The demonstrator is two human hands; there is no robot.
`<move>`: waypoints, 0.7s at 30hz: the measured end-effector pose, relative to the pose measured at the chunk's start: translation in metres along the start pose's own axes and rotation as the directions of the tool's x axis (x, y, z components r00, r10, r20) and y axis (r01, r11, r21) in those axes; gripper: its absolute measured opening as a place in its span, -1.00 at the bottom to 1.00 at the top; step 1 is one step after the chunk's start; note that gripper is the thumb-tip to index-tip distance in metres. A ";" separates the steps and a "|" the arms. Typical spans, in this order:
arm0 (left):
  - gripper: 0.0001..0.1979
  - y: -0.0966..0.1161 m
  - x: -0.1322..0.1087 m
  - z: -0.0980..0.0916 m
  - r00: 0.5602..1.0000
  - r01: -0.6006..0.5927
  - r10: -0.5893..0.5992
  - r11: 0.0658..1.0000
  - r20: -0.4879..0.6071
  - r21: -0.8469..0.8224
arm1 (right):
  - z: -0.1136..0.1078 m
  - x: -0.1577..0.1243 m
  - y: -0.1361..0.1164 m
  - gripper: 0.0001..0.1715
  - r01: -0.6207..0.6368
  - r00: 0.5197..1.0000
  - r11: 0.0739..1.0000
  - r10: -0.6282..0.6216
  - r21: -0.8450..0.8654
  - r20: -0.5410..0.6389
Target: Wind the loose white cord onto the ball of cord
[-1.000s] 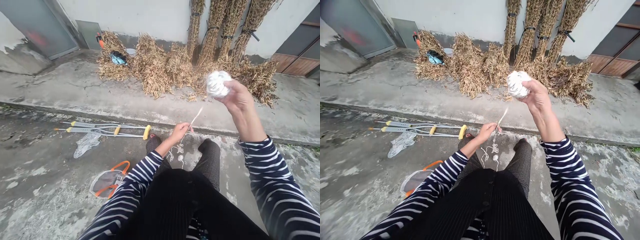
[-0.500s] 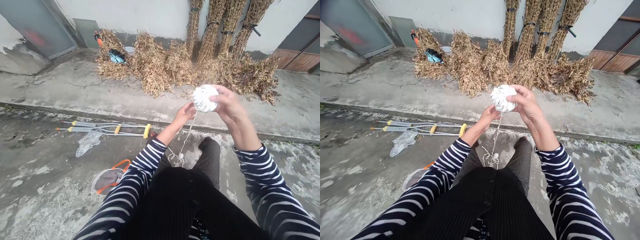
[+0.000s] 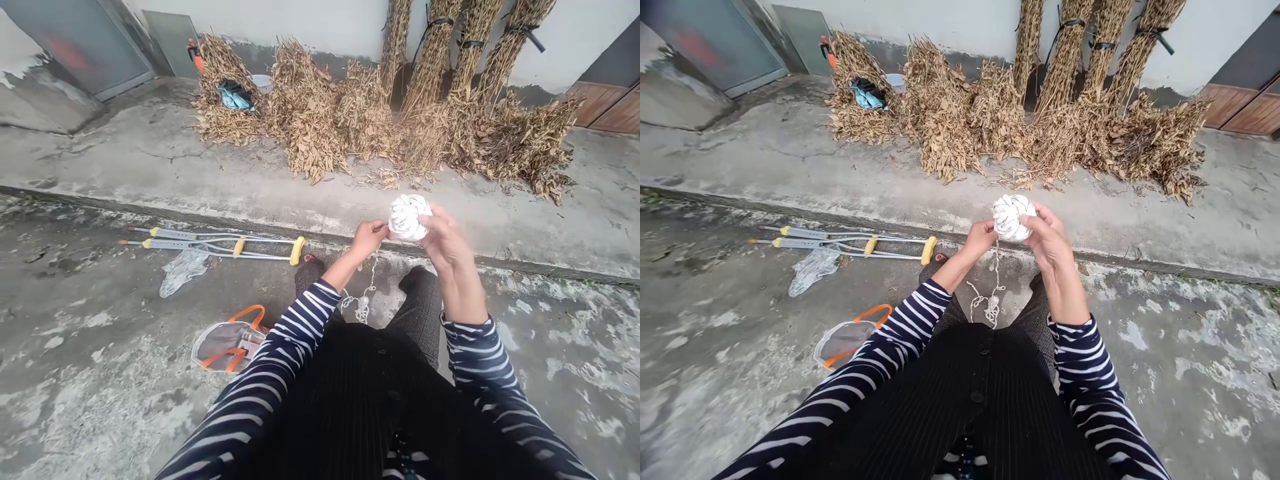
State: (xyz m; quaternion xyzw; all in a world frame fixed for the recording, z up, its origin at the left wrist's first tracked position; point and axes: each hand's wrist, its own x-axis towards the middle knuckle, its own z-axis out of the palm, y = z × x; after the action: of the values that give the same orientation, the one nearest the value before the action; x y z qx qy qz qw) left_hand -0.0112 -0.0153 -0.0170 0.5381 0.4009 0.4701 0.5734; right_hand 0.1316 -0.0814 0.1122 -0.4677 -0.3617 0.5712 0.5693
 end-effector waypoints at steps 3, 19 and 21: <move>-0.84 -0.020 0.003 -0.001 0.999 0.001 -0.002 1.000 0.041 0.008 | -0.003 -0.012 0.005 -0.43 0.025 0.999 1.000 -0.025 0.011 -0.027; -0.84 -0.062 -0.016 -0.025 0.972 0.120 -0.128 0.992 0.200 0.048 | -0.051 -0.032 -0.001 -0.49 0.037 0.997 0.996 -0.032 0.081 -0.063; -0.82 -0.060 -0.015 -0.026 0.968 0.110 -0.125 0.991 0.216 0.083 | -0.055 -0.033 -0.006 -0.52 0.042 0.999 0.997 -0.040 0.062 -0.032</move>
State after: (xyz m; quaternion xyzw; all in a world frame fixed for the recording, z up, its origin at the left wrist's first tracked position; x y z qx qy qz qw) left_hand -0.0339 -0.0225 -0.0802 0.5820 0.3821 0.3584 0.6219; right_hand 0.1823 -0.1204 0.1050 -0.4508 -0.3443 0.5632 0.6008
